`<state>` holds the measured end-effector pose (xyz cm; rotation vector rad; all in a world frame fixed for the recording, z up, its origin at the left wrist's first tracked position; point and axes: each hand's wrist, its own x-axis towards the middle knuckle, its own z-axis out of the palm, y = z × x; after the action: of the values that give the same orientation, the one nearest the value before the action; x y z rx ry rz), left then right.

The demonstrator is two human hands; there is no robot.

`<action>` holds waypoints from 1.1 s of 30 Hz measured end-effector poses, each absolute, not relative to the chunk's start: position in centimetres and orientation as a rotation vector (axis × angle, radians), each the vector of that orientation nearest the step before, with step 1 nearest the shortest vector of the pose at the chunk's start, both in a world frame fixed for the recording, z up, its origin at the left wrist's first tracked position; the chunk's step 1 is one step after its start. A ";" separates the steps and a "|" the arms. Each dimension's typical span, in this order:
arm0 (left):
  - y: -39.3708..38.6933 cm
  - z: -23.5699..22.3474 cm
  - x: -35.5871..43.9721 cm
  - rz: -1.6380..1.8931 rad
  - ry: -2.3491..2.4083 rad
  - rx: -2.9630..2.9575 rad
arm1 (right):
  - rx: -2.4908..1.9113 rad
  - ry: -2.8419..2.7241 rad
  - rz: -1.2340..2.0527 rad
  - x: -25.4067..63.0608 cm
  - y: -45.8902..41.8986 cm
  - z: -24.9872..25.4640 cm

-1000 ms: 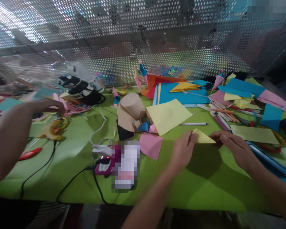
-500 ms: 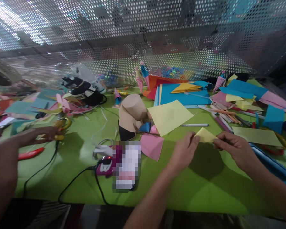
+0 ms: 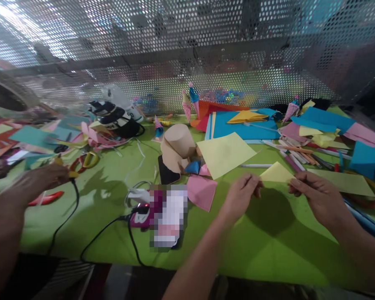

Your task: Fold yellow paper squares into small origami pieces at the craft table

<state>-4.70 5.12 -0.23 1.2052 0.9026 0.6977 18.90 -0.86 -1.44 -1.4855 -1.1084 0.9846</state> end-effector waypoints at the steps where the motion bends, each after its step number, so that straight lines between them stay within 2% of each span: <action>1: 5.2 -0.2 -4.8 0.706 0.902 1.200 | -1.481 -1.090 0.981 19.1 -0.8 -1.6; 17: 5.2 -0.5 -4.8 0.766 0.866 1.143 | -1.494 -1.152 0.962 19.1 -1.0 -1.5; 22: 5.1 -0.2 -5.2 0.735 1.110 1.460 | -1.584 -1.433 0.791 18.9 -1.6 -0.9; 27: 5.0 -0.5 -4.9 0.626 0.907 1.555 | -1.557 -1.663 0.684 17.8 -1.9 -0.6; 33: 4.8 -1.1 -4.1 0.649 0.987 1.863 | -1.649 -1.565 0.857 18.2 -1.8 -1.2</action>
<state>-4.06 4.76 -1.09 1.8634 0.9872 0.6489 18.21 -1.76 -1.25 -1.6491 -1.5655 0.8574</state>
